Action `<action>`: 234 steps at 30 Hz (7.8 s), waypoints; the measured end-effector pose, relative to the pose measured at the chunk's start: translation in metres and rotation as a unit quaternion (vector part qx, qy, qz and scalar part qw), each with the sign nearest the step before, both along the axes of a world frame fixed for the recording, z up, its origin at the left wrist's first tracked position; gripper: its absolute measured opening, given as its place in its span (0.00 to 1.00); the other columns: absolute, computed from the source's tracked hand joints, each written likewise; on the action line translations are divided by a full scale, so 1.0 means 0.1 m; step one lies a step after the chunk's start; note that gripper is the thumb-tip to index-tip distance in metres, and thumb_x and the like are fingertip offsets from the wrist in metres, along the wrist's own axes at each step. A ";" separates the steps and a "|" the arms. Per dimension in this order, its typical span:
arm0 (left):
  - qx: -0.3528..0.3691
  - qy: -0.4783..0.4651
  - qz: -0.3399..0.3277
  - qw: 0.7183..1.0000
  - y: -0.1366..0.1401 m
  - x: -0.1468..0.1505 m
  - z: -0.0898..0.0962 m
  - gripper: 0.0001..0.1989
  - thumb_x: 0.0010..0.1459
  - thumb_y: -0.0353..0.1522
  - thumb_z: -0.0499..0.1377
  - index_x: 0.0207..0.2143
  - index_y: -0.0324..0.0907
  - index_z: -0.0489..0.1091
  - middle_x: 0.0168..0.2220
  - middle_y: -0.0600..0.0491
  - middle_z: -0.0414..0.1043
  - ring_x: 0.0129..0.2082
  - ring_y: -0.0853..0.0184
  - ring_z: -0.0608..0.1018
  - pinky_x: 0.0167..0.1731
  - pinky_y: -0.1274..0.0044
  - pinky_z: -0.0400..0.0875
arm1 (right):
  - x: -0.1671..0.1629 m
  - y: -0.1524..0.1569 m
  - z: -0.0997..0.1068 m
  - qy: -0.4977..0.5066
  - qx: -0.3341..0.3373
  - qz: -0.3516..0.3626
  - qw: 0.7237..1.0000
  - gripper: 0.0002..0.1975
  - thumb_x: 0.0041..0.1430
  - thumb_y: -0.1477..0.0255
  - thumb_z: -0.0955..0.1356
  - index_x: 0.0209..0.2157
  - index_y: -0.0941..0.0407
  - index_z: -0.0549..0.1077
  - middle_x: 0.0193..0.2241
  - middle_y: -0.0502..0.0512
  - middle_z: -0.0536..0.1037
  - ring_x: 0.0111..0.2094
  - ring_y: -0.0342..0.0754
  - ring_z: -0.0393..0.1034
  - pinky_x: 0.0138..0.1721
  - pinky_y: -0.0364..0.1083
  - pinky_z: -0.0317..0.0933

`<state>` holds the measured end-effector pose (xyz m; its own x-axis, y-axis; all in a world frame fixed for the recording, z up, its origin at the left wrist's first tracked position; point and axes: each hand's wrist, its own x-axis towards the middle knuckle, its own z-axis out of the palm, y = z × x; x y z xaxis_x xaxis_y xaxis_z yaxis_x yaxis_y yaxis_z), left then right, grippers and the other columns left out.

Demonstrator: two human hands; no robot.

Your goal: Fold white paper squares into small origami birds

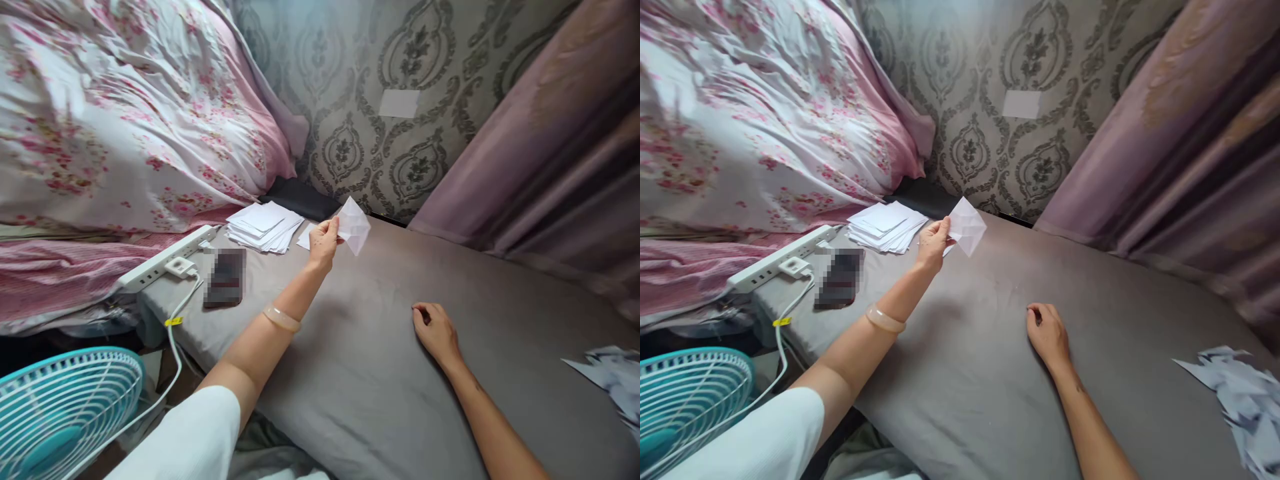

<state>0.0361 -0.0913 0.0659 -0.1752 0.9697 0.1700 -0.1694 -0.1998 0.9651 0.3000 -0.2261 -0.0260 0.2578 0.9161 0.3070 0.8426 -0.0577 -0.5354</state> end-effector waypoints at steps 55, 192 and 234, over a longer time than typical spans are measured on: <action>-0.129 0.338 -0.359 0.860 -0.73 0.46 -0.56 0.27 0.53 0.53 0.56 0.42 0.42 0.75 0.23 0.55 0.69 0.20 0.71 0.68 0.21 0.80 0.59 | -0.05 -0.25 0.08 0.060 -0.028 0.069 0.995 0.11 0.61 0.66 0.64 0.38 0.48 0.78 0.39 0.55 0.74 0.42 0.53 0.64 0.48 0.54 0.61; 0.070 0.429 -0.303 0.848 -0.80 0.68 -0.85 0.07 0.57 0.33 0.61 0.32 0.39 0.75 0.44 0.45 0.69 0.44 0.61 0.72 0.46 0.68 0.68 | -0.28 -0.33 0.26 0.088 -0.155 -0.003 0.984 0.13 0.59 0.60 0.64 0.31 0.53 0.74 0.34 0.51 0.71 0.31 0.44 0.67 0.36 0.45 0.59; 0.263 0.681 -0.296 0.617 -1.08 0.68 -0.74 0.18 0.63 0.27 0.50 0.54 0.34 0.64 0.59 0.44 0.64 0.53 0.56 0.67 0.45 0.70 0.66 | -0.36 -0.29 0.18 0.006 -0.092 -0.044 0.995 0.11 0.60 0.63 0.65 0.39 0.53 0.73 0.45 0.55 0.74 0.36 0.48 0.72 0.35 0.47 0.63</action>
